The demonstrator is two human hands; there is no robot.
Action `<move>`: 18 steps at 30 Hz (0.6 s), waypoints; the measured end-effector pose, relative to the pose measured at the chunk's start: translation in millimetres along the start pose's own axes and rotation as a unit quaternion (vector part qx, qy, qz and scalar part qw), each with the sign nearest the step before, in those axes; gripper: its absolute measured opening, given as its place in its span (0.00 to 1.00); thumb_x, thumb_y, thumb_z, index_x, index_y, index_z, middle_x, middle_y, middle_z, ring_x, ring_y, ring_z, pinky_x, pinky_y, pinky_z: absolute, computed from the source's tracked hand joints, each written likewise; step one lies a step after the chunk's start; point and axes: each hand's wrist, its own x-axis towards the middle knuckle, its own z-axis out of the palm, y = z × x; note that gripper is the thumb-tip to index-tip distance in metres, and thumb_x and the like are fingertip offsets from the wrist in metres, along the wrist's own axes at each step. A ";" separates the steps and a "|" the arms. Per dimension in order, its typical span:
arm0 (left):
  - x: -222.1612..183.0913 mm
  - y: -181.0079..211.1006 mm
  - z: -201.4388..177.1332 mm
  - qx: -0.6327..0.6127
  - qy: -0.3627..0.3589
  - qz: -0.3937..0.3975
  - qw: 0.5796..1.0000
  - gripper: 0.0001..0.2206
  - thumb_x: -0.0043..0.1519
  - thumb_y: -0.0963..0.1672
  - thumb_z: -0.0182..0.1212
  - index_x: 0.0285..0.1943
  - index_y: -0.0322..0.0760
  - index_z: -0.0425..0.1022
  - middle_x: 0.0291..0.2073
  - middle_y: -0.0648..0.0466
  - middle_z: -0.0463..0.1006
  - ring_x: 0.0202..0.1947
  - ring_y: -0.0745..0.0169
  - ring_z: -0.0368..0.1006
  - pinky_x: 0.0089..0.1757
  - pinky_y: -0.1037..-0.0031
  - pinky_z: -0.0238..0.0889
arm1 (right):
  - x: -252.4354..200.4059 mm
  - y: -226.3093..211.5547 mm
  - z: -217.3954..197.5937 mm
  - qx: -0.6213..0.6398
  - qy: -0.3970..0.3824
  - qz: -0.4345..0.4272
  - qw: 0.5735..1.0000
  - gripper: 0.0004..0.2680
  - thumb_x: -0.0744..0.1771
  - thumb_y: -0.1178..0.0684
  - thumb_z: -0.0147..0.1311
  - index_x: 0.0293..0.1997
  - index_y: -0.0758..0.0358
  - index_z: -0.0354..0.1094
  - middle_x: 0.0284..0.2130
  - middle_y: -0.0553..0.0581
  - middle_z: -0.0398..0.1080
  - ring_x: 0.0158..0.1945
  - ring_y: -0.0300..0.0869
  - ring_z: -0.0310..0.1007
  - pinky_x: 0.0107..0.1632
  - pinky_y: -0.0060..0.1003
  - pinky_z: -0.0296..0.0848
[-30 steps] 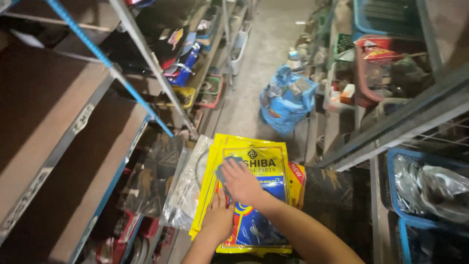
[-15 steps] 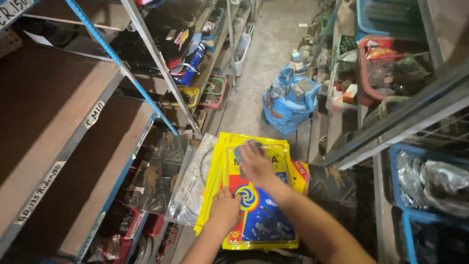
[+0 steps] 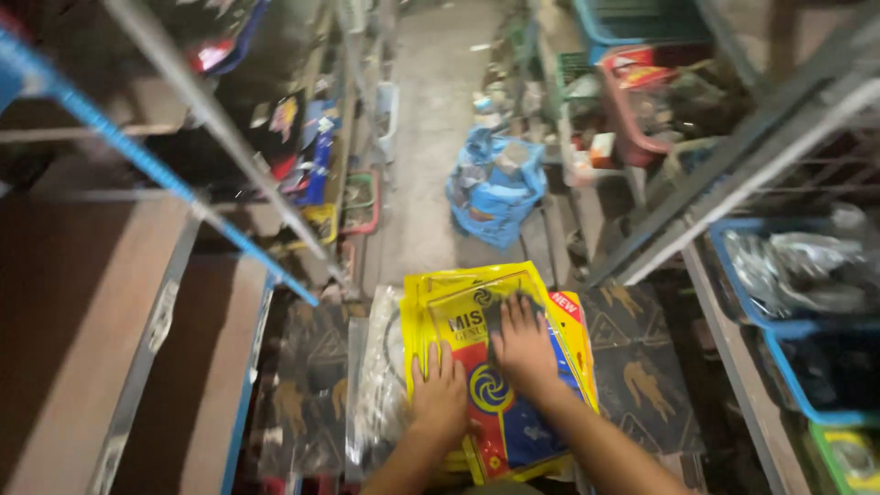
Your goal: Cleaning dust off various packaged motorcycle parts in a storage room.
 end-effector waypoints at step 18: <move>24.4 -2.6 2.9 0.014 -0.064 0.113 0.991 0.59 0.45 0.64 0.81 0.69 0.16 0.56 0.61 0.05 0.56 0.64 0.09 0.53 0.62 0.35 0.40 | -164.4 -63.2 -53.1 -0.003 -0.091 0.167 0.982 0.26 0.68 0.39 0.44 0.72 0.65 0.50 0.75 0.60 0.48 0.78 0.50 0.44 0.72 0.52 0.45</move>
